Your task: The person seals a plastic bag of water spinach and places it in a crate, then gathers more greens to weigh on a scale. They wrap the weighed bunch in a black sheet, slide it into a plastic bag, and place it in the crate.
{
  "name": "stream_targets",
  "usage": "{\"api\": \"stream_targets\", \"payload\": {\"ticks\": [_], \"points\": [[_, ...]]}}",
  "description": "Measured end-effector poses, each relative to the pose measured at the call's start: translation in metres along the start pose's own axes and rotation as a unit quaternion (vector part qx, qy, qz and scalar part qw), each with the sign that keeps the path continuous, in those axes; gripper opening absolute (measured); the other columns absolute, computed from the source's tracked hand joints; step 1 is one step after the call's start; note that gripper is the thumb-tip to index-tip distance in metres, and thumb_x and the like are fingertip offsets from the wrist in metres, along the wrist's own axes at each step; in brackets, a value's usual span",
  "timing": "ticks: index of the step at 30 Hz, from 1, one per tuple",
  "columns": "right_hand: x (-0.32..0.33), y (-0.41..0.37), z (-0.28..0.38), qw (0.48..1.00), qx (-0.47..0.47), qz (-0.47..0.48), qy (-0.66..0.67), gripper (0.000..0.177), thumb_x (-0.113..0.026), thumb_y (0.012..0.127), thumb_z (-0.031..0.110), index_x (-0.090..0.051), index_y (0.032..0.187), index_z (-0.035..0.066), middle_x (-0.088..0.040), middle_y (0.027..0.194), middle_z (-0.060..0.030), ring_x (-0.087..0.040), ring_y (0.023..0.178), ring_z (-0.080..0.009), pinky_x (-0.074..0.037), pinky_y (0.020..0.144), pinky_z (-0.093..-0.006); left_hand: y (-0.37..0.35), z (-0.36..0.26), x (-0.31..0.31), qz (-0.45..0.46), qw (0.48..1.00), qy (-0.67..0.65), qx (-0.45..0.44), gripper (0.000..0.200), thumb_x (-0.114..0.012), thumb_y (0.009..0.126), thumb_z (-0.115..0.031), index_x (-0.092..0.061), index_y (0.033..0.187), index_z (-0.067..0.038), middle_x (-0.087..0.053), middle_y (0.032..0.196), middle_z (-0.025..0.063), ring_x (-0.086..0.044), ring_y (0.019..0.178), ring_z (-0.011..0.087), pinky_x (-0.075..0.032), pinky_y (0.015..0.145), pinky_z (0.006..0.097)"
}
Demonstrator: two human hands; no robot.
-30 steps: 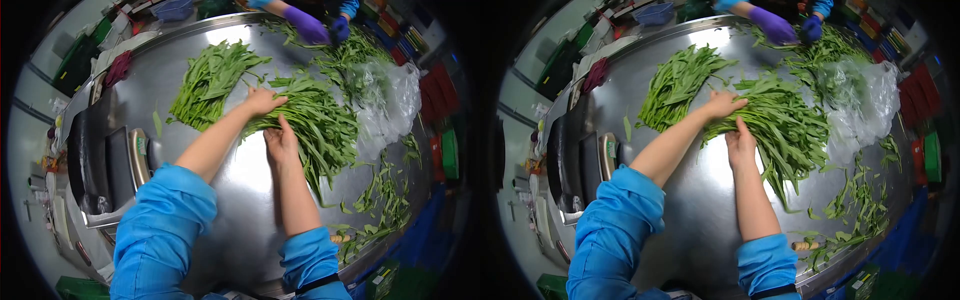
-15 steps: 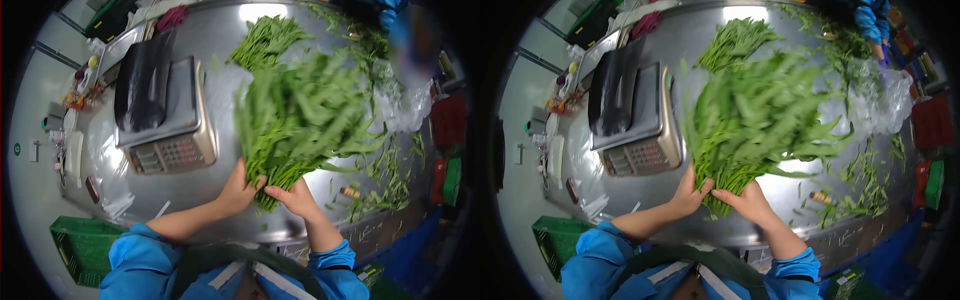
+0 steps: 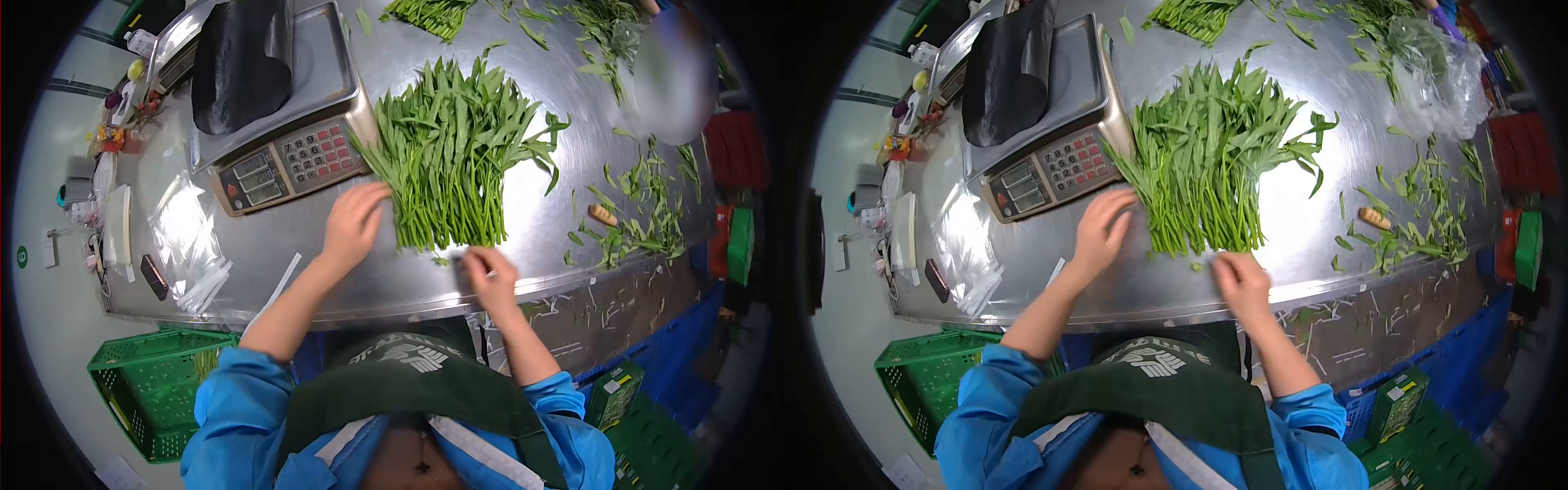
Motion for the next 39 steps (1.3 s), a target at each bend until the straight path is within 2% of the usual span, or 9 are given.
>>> {"api": "stream_targets", "payload": {"ticks": [6, 11, 15, 26, 30, 35, 37, 38, 39], "points": [[-0.073, -0.007, 0.001, 0.960, -0.058, 0.123, -0.246, 0.019, -0.062, 0.080, 0.024, -0.059, 0.075, 0.006, -0.061, 0.072, -0.0144, -0.061, 0.067, -0.0312, -0.048, 0.057, -0.0390, 0.063, -0.051, -0.095, 0.171, 0.942, 0.084, -0.275, 0.043, -0.053, 0.085, -0.030, -0.047, 0.125, -0.015, -0.041, 0.134, 0.0053, -0.034, 0.127, 0.0231, -0.022, 0.104, 0.0455], [-0.039, -0.035, 0.058, 0.955, 0.050, 0.285, 0.067, 0.010, -0.059, 0.081, 0.015, -0.064, 0.087, 0.008, -0.064, 0.078, -0.0120, -0.062, 0.071, -0.0299, -0.049, 0.066, -0.0358, 0.057, -0.021, -0.138, 0.231, 0.908, 0.156, -0.312, 0.044, -0.041, 0.089, -0.042, -0.045, 0.128, -0.021, -0.037, 0.138, 0.0022, -0.031, 0.129, 0.0212, -0.017, 0.107, 0.0460], [0.087, 0.004, 0.000, 0.973, -0.157, -0.079, -0.148, 0.014, -0.052, 0.087, 0.008, -0.063, 0.090, 0.000, -0.059, 0.064, -0.0102, -0.050, 0.053, -0.0140, -0.043, 0.053, -0.0278, 0.071, -0.033, -0.117, 0.183, 0.947, 0.062, -0.255, 0.035, -0.049, 0.087, -0.030, -0.052, 0.120, -0.021, -0.045, 0.132, 0.0008, -0.037, 0.125, 0.0198, -0.022, 0.105, 0.0454], [-0.006, 0.015, -0.017, 0.940, 0.108, -0.006, -0.325, 0.022, -0.069, 0.069, 0.013, -0.060, 0.088, 0.010, -0.055, 0.063, -0.0079, -0.057, 0.060, -0.0245, -0.044, 0.053, -0.0346, 0.072, -0.044, -0.167, 0.236, 0.915, 0.130, -0.300, 0.035, -0.046, 0.089, -0.034, -0.052, 0.120, -0.020, -0.043, 0.133, 0.0012, -0.034, 0.127, 0.0194, -0.022, 0.104, 0.0462], [0.008, 0.014, -0.022, 0.967, 0.103, -0.025, -0.230, 0.008, -0.066, 0.072, 0.013, -0.062, 0.076, 0.007, -0.059, 0.068, -0.0090, -0.057, 0.062, -0.0264, -0.045, 0.054, -0.0329, 0.067, -0.039, -0.173, 0.221, 0.918, 0.136, -0.300, 0.034, -0.042, 0.091, -0.035, -0.052, 0.121, -0.021, -0.042, 0.134, 0.0005, -0.034, 0.127, 0.0188, -0.023, 0.104, 0.0465], [0.073, -0.007, 0.036, 0.962, -0.109, 0.238, 0.078, 0.008, -0.062, 0.076, 0.008, -0.061, 0.075, 0.000, -0.060, 0.067, -0.0076, -0.058, 0.062, -0.0141, -0.046, 0.057, -0.0284, 0.070, -0.050, -0.167, 0.226, 0.912, 0.164, -0.299, 0.033, -0.045, 0.090, -0.033, -0.052, 0.120, -0.021, -0.041, 0.135, 0.0011, -0.032, 0.128, 0.0202, -0.022, 0.104, 0.0480], [0.169, -0.001, 0.039, 0.968, 0.003, 0.083, 0.239, 0.018, -0.064, 0.077, 0.014, -0.060, 0.068, 0.000, -0.061, 0.066, -0.0075, -0.057, 0.057, -0.0153, -0.044, 0.052, -0.0252, 0.062, -0.074, -0.144, 0.179, 0.924, 0.135, -0.311, 0.032, -0.055, 0.083, -0.024, -0.055, 0.115, -0.019, -0.046, 0.130, 0.0051, -0.036, 0.125, 0.0240, -0.025, 0.102, 0.0487], [0.205, 0.017, 0.031, 0.862, 0.138, 0.150, 0.464, 0.008, -0.055, 0.076, 0.003, -0.062, 0.081, 0.001, -0.061, 0.070, -0.0097, -0.055, 0.059, -0.0152, -0.043, 0.052, -0.0280, 0.050, -0.081, -0.134, 0.180, 0.924, 0.137, -0.308, 0.032, -0.055, 0.083, -0.024, -0.055, 0.115, -0.019, -0.046, 0.130, 0.0051, -0.036, 0.125, 0.0240, -0.025, 0.102, 0.0487], [0.233, 0.037, -0.016, 0.972, -0.027, 0.013, 0.232, 0.017, -0.057, 0.076, 0.005, -0.060, 0.092, 0.000, -0.062, 0.078, -0.0108, -0.057, 0.067, -0.0174, -0.045, 0.058, -0.0283, 0.034, -0.089, -0.114, 0.143, 0.936, 0.069, -0.314, 0.031, -0.058, 0.080, -0.019, -0.056, 0.112, -0.017, -0.049, 0.126, 0.0054, -0.041, 0.121, 0.0248, -0.028, 0.099, 0.0476]]}}
Point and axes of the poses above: each hand's wrist, its own y-axis towards the middle knuckle, its own x-axis out of the back of the hand, z = x × y, the point moved 7 cm from there along y, towards the middle knuckle
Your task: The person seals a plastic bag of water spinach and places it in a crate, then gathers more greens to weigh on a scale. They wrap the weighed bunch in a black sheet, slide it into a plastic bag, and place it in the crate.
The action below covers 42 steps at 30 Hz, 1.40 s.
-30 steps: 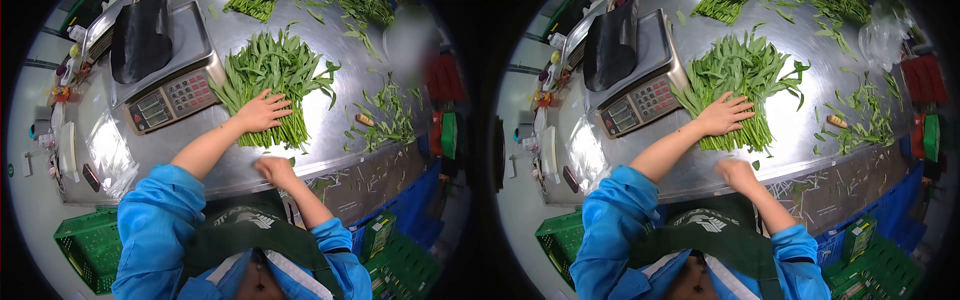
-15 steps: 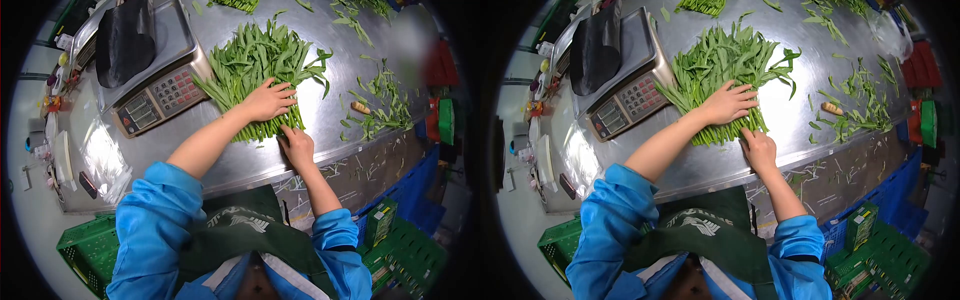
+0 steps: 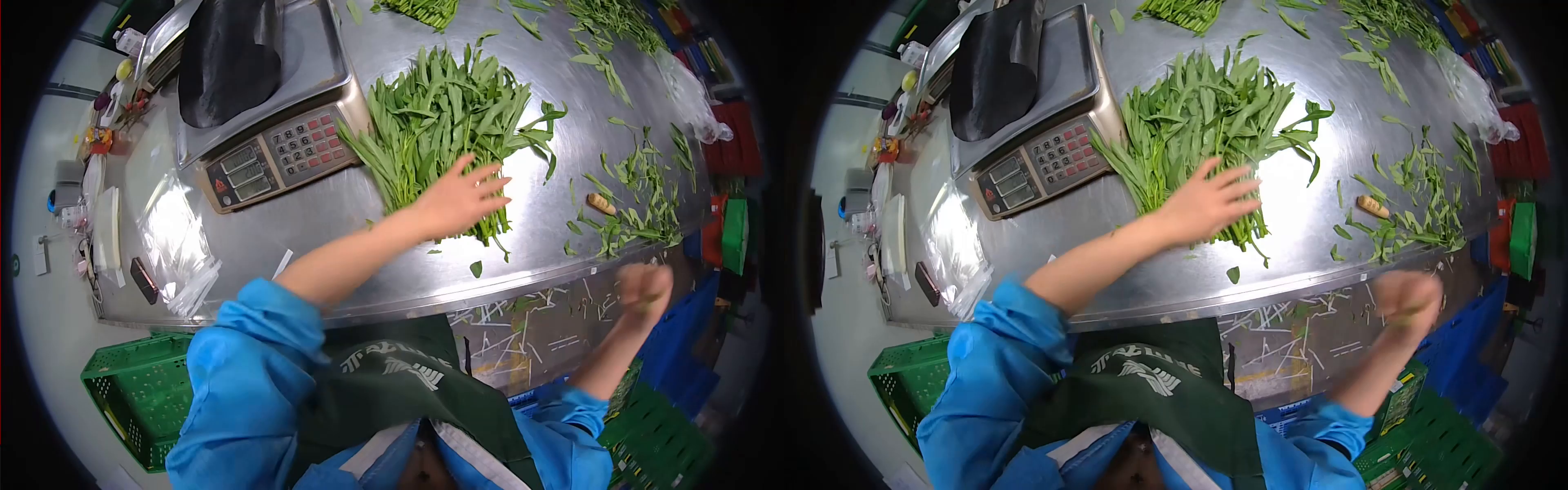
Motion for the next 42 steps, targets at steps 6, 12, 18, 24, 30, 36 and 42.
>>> {"api": "stream_targets", "payload": {"ticks": [6, 12, 18, 24, 30, 36, 42], "points": [[-0.037, 0.020, -0.075, 0.951, -0.104, -0.081, -0.280, 0.042, -0.059, 0.083, 0.010, -0.048, 0.124, 0.004, -0.061, 0.104, -0.0176, -0.060, 0.098, -0.0221, -0.046, 0.082, -0.0318, -0.135, 0.032, 0.030, -0.229, 0.853, -0.238, 0.405, 0.023, -0.062, 0.070, -0.005, -0.060, 0.093, -0.007, -0.059, 0.098, 0.0086, -0.054, 0.092, 0.0267, -0.040, 0.085, 0.0384], [-0.260, 0.059, -0.057, 0.942, 0.193, 0.037, -0.274, 0.014, -0.066, 0.072, 0.002, -0.065, 0.086, 0.004, -0.060, 0.076, -0.0084, -0.056, 0.071, -0.0242, -0.045, 0.063, -0.0312, -0.108, 0.052, 0.056, -0.224, 0.913, -0.022, 0.341, 0.030, -0.069, 0.067, -0.009, -0.060, 0.095, -0.008, -0.057, 0.098, 0.0049, -0.052, 0.090, 0.0223, -0.038, 0.083, 0.0362], [-0.317, 0.093, -0.083, 0.896, 0.199, 0.080, -0.388, 0.019, -0.067, 0.072, 0.009, -0.066, 0.091, 0.007, -0.055, 0.079, -0.0089, -0.053, 0.078, -0.0264, -0.043, 0.068, -0.0355, -0.116, 0.060, 0.047, -0.124, 0.948, 0.101, 0.276, 0.029, -0.070, 0.065, -0.016, -0.062, 0.093, -0.012, -0.057, 0.096, -0.0026, -0.050, 0.090, 0.0178, -0.031, 0.082, 0.0355], [-0.328, 0.091, -0.071, 0.895, 0.238, 0.032, -0.377, 0.018, -0.068, 0.069, 0.012, -0.066, 0.087, 0.010, -0.055, 0.078, -0.0062, -0.052, 0.077, -0.0246, -0.040, 0.066, -0.0352, -0.131, 0.062, 0.045, -0.163, 0.935, 0.069, 0.307, 0.027, -0.070, 0.066, -0.017, -0.062, 0.092, -0.013, -0.057, 0.095, -0.0027, -0.050, 0.089, 0.0176, -0.032, 0.082, 0.0363], [-0.343, 0.098, -0.075, 0.864, 0.269, 0.061, -0.421, 0.015, -0.070, 0.066, 0.011, -0.063, 0.080, 0.009, -0.054, 0.079, -0.0052, -0.051, 0.079, -0.0246, -0.038, 0.066, -0.0359, -0.135, 0.065, 0.044, -0.160, 0.937, 0.068, 0.304, 0.024, -0.068, 0.069, -0.016, -0.063, 0.092, -0.012, -0.057, 0.097, -0.0022, -0.050, 0.091, 0.0184, -0.032, 0.083, 0.0366], [-0.336, 0.055, -0.069, 0.903, 0.339, 0.102, -0.244, 0.016, -0.064, 0.071, 0.002, -0.053, 0.082, 0.006, -0.062, 0.091, -0.0080, -0.059, 0.085, -0.0285, -0.045, 0.073, -0.0369, -0.108, 0.105, 0.077, -0.243, 0.915, 0.038, 0.318, 0.034, -0.062, 0.076, -0.021, -0.059, 0.109, -0.014, -0.054, 0.116, 0.0025, -0.046, 0.110, 0.0222, -0.030, 0.093, 0.0413], [-0.330, 0.007, -0.106, 0.962, -0.162, 0.175, 0.136, 0.004, -0.050, 0.087, 0.003, -0.047, 0.089, 0.002, -0.051, 0.067, -0.0022, -0.047, 0.061, -0.0085, -0.039, 0.055, -0.0218, -0.081, 0.114, 0.019, 0.024, 0.977, 0.124, 0.172, 0.043, -0.054, 0.084, -0.028, -0.047, 0.126, -0.017, -0.040, 0.135, 0.0004, -0.032, 0.128, 0.0183, -0.019, 0.106, 0.0443]]}}
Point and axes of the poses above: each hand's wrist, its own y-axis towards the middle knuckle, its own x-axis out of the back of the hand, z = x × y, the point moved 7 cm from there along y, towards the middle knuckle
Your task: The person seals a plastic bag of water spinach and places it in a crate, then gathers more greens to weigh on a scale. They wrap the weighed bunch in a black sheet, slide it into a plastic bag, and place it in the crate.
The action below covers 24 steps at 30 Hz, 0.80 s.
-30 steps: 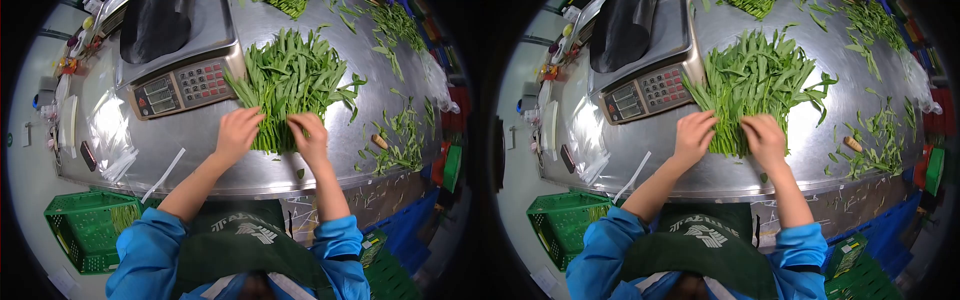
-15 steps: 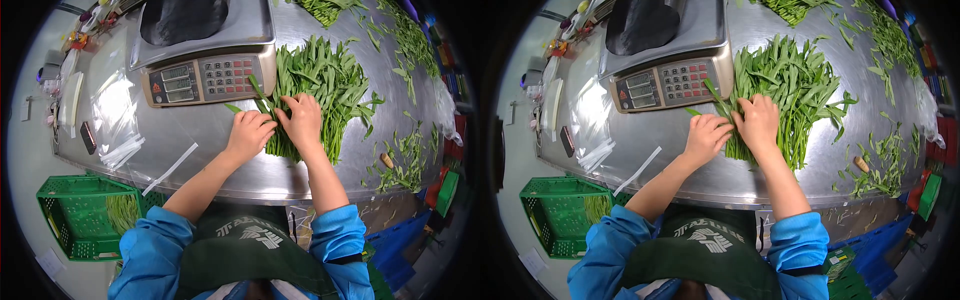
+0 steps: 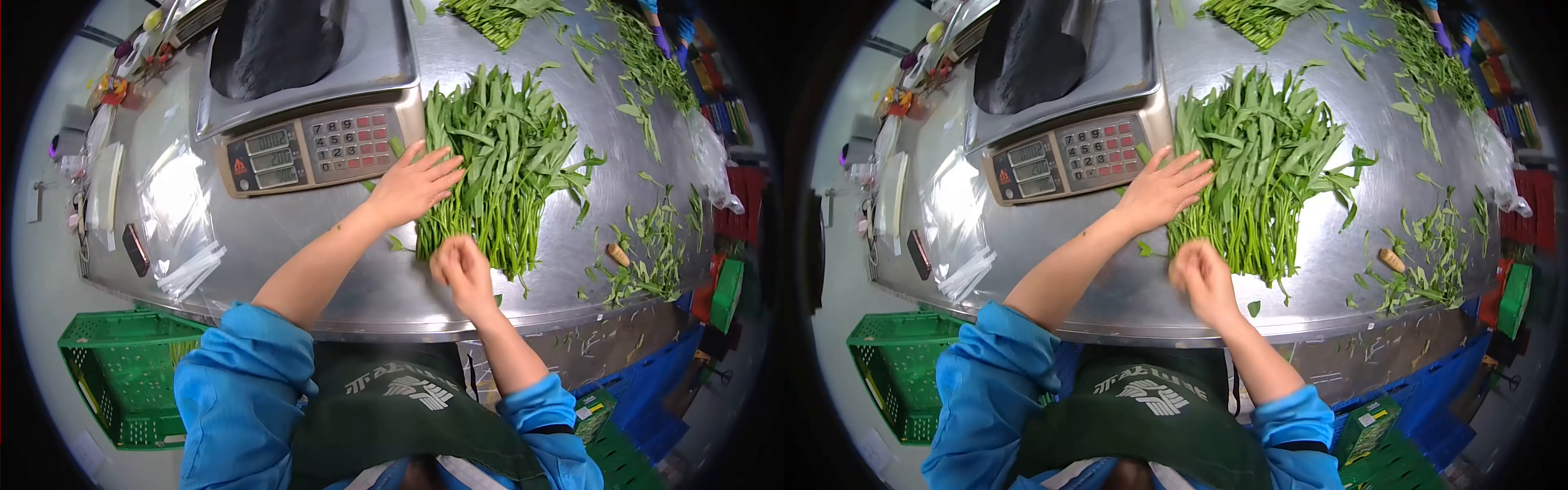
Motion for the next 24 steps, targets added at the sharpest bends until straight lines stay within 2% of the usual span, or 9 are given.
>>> {"api": "stream_targets", "payload": {"ticks": [2, 4, 6, 7, 8, 10, 11, 15, 24], "points": [[0.002, -0.052, 0.057, 0.994, -0.041, 0.103, -0.022, 0.003, -0.050, 0.086, 0.001, -0.047, 0.087, 0.001, -0.051, 0.066, -0.0021, -0.047, 0.058, -0.0086, -0.039, 0.053, -0.0223, 0.001, -0.001, 0.001, 0.003, 1.000, -0.004, 0.002, 0.043, -0.053, 0.085, -0.028, -0.047, 0.126, -0.017, -0.040, 0.136, 0.0006, -0.033, 0.128, 0.0188, -0.020, 0.106, 0.0446], [0.071, -0.098, 0.136, 0.958, 0.168, 0.118, -0.200, 0.009, -0.057, 0.083, 0.008, -0.051, 0.081, 0.001, -0.056, 0.066, -0.0070, -0.053, 0.054, -0.0119, -0.040, 0.047, -0.0238, -0.001, -0.004, 0.023, -0.049, 0.998, -0.030, 0.027, 0.038, -0.055, 0.083, -0.022, -0.051, 0.120, -0.014, -0.045, 0.131, 0.0034, -0.036, 0.125, 0.0203, -0.023, 0.103, 0.0437], [0.208, -0.115, 0.172, 0.960, 0.173, -0.113, -0.190, 0.024, -0.064, 0.077, 0.011, -0.056, 0.096, 0.000, -0.060, 0.084, -0.0106, -0.057, 0.068, -0.0168, -0.043, 0.058, -0.0238, -0.022, -0.008, 0.061, -0.128, 0.987, -0.058, 0.075, 0.036, -0.056, 0.081, -0.017, -0.054, 0.116, -0.012, -0.049, 0.126, 0.0046, -0.041, 0.120, 0.0214, -0.027, 0.100, 0.0430], [0.275, -0.128, 0.177, 0.901, 0.053, -0.326, -0.282, 0.032, -0.067, 0.074, 0.011, -0.056, 0.103, 0.001, -0.062, 0.099, -0.0133, -0.060, 0.084, -0.0203, -0.045, 0.071, -0.0229, -0.036, -0.005, 0.078, -0.203, 0.967, -0.089, 0.129, 0.033, -0.058, 0.078, -0.012, -0.057, 0.111, -0.011, -0.053, 0.121, 0.0057, -0.045, 0.116, 0.0224, -0.031, 0.097, 0.0423], [0.278, -0.124, 0.175, 0.900, 0.057, -0.326, -0.284, 0.032, -0.067, 0.074, 0.011, -0.056, 0.103, 0.001, -0.062, 0.099, -0.0133, -0.060, 0.084, -0.0203, -0.045, 0.071, -0.0229, -0.042, -0.006, 0.076, -0.207, 0.966, -0.089, 0.128, 0.033, -0.058, 0.078, -0.012, -0.057, 0.111, -0.011, -0.053, 0.121, 0.0057, -0.045, 0.116, 0.0224, -0.031, 0.097, 0.0423], [0.262, -0.099, 0.161, 0.575, 0.033, -0.225, -0.786, 0.037, -0.063, 0.080, 0.009, -0.054, 0.115, 0.004, -0.059, 0.111, -0.0148, -0.056, 0.103, -0.0187, -0.042, 0.090, -0.0283, -0.049, -0.015, 0.063, -0.196, 0.971, -0.127, 0.052, 0.031, -0.061, 0.073, -0.005, -0.060, 0.104, -0.009, -0.059, 0.109, 0.0061, -0.054, 0.104, 0.0231, -0.038, 0.089, 0.0409], [0.252, -0.076, 0.137, 0.854, 0.002, -0.329, -0.403, 0.042, -0.065, 0.076, 0.004, -0.055, 0.117, 0.006, -0.061, 0.106, -0.0137, -0.060, 0.096, -0.0197, -0.047, 0.084, -0.0308, -0.042, -0.017, 0.060, -0.197, 0.971, -0.125, 0.057, 0.031, -0.061, 0.073, -0.005, -0.060, 0.104, -0.009, -0.059, 0.109, 0.0061, -0.054, 0.104, 0.0231, -0.038, 0.089, 0.0409], [0.092, 0.024, 0.128, 0.794, 0.322, -0.138, -0.497, 0.018, -0.064, 0.072, -0.003, -0.064, 0.089, 0.004, -0.064, 0.087, -0.0103, -0.060, 0.084, -0.0249, -0.047, 0.074, -0.0316, 0.012, -0.044, 0.043, -0.156, 0.977, -0.127, -0.075, 0.032, -0.063, 0.072, -0.005, -0.059, 0.103, -0.009, -0.060, 0.107, 0.0056, -0.056, 0.100, 0.0225, -0.040, 0.085, 0.0397], [0.119, 0.102, 0.062, 0.744, 0.206, -0.148, -0.618, 0.030, -0.054, 0.085, 0.022, -0.056, 0.112, 0.009, -0.057, 0.114, -0.0098, -0.049, 0.111, -0.0254, -0.034, 0.092, -0.0378, -0.004, -0.031, 0.021, -0.015, 0.996, -0.076, 0.035, 0.049, -0.066, 0.074, -0.022, -0.048, 0.119, -0.010, -0.045, 0.129, 0.0062, -0.041, 0.121, 0.0191, -0.030, 0.094, 0.0387]]}}
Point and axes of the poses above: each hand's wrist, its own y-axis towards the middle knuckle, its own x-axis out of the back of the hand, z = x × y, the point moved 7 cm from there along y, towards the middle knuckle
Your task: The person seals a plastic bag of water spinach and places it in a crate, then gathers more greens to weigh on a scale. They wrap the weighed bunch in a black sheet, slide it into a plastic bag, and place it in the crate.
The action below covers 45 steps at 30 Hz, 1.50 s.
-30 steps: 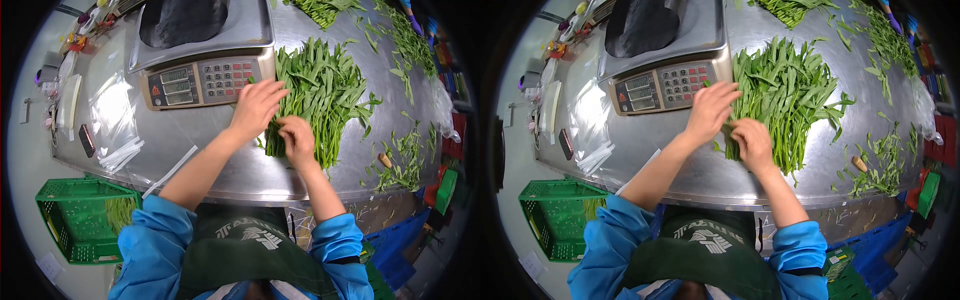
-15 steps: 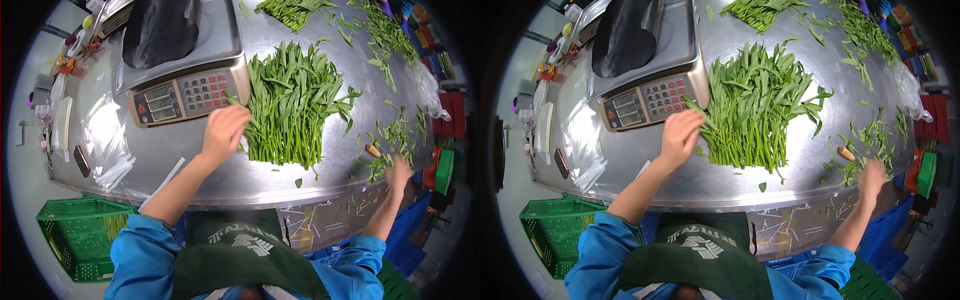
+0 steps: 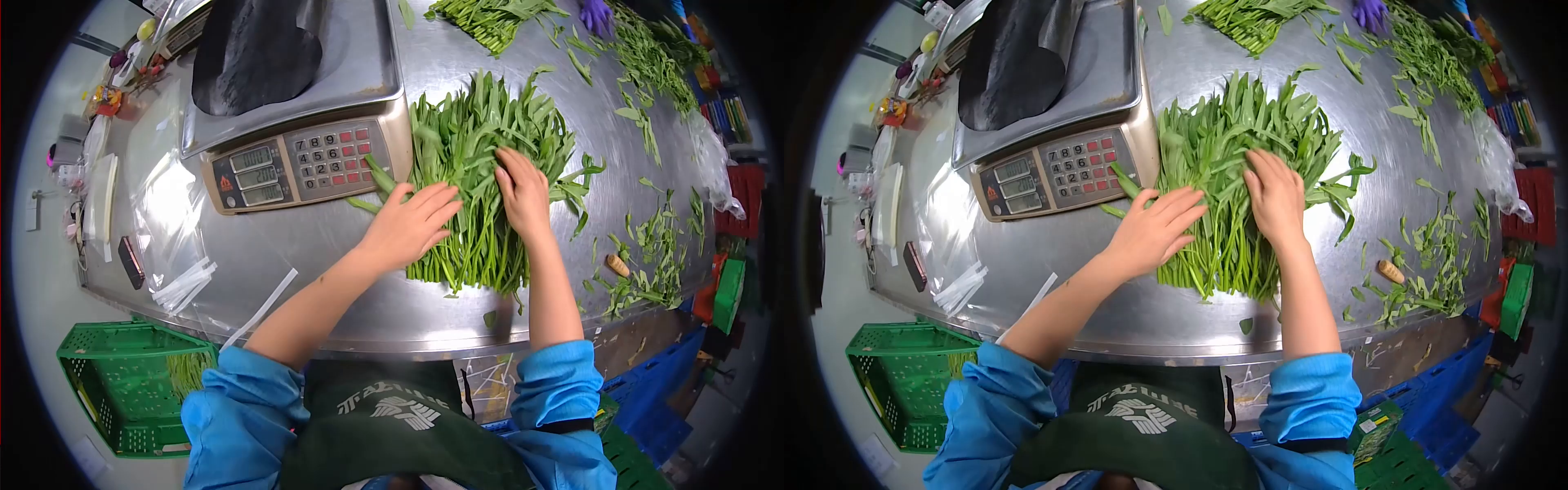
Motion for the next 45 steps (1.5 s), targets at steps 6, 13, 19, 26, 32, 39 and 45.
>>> {"api": "stream_targets", "payload": {"ticks": [6, 13, 19, 26, 32, 39, 45], "points": [[0.036, -0.001, 0.012, 0.987, -0.002, -0.159, 0.012, 0.019, -0.064, 0.077, 0.012, -0.064, 0.096, 0.008, -0.061, 0.102, -0.0094, -0.056, 0.096, -0.0238, -0.039, 0.083, -0.0351, -0.021, 0.005, 0.006, -0.023, 0.998, -0.007, 0.053, 0.048, -0.066, 0.073, -0.020, -0.051, 0.117, -0.010, -0.046, 0.129, 0.0050, -0.041, 0.121, 0.0199, -0.028, 0.096, 0.0426], [-0.003, 0.055, 0.045, 0.998, 0.000, -0.006, -0.058, 0.012, -0.068, 0.072, 0.018, -0.067, 0.081, 0.010, -0.059, 0.076, -0.0056, -0.054, 0.080, -0.0244, -0.039, 0.070, -0.0359, 0.007, -0.009, 0.005, -0.052, 0.998, -0.034, 0.005, 0.042, -0.063, 0.076, -0.021, -0.053, 0.115, -0.010, -0.046, 0.129, 0.0070, -0.039, 0.123, 0.0210, -0.027, 0.099, 0.0438], [-0.008, 0.051, -0.006, 0.893, -0.173, -0.136, 0.393, 0.010, -0.065, 0.078, 0.014, -0.063, 0.085, 0.007, -0.059, 0.093, -0.0051, -0.053, 0.080, -0.0141, -0.040, 0.070, -0.0277, 0.006, -0.001, -0.031, 0.032, 0.999, -0.011, 0.011, 0.045, -0.057, 0.082, -0.028, -0.048, 0.122, -0.009, -0.040, 0.134, 0.0095, -0.032, 0.128, 0.0230, -0.025, 0.103, 0.0443], [0.186, -0.033, -0.057, 0.815, -0.066, 0.144, 0.558, 0.023, -0.059, 0.082, 0.012, -0.057, 0.100, -0.003, -0.062, 0.093, -0.0118, -0.059, 0.081, -0.0197, -0.046, 0.071, -0.0305, -0.030, -0.020, 0.045, -0.061, 0.996, -0.067, 0.019, 0.039, -0.062, 0.076, -0.014, -0.053, 0.114, -0.007, -0.049, 0.124, 0.0101, -0.045, 0.115, 0.0278, -0.032, 0.097, 0.0408], [0.107, -0.126, -0.135, 0.918, -0.327, 0.175, 0.143, 0.059, -0.069, 0.075, 0.032, -0.050, 0.118, -0.003, -0.061, 0.104, -0.0187, -0.060, 0.094, -0.0267, -0.046, 0.082, -0.0350, -0.158, 0.008, -0.030, -0.128, 0.648, -0.550, 0.511, 0.045, -0.057, 0.080, -0.001, -0.043, 0.123, 0.000, -0.052, 0.118, 0.0133, -0.052, 0.105, 0.0195, -0.040, 0.091, 0.0309], [0.008, -0.117, -0.016, 0.782, -0.385, 0.218, 0.439, 0.063, -0.077, 0.067, 0.016, -0.046, 0.116, -0.009, -0.060, 0.103, -0.0156, -0.058, 0.093, -0.0201, -0.046, 0.082, -0.0299, -0.054, -0.015, -0.069, -0.078, 0.544, -0.689, 0.473, 0.047, -0.063, 0.081, -0.013, -0.044, 0.121, 0.001, -0.055, 0.114, 0.0097, -0.051, 0.104, 0.0162, -0.038, 0.092, 0.0297], [0.024, -0.086, 0.041, 0.834, -0.240, 0.236, 0.436, 0.054, -0.076, 0.068, 0.025, -0.053, 0.111, 0.001, -0.061, 0.103, -0.0122, -0.059, 0.091, -0.0186, -0.046, 0.079, -0.0311, -0.016, -0.046, -0.031, -0.082, 0.560, -0.700, 0.435, 0.041, -0.066, 0.079, -0.014, -0.050, 0.113, 0.001, -0.059, 0.105, 0.0088, -0.057, 0.089, 0.0132, -0.045, 0.079, 0.0282]]}}
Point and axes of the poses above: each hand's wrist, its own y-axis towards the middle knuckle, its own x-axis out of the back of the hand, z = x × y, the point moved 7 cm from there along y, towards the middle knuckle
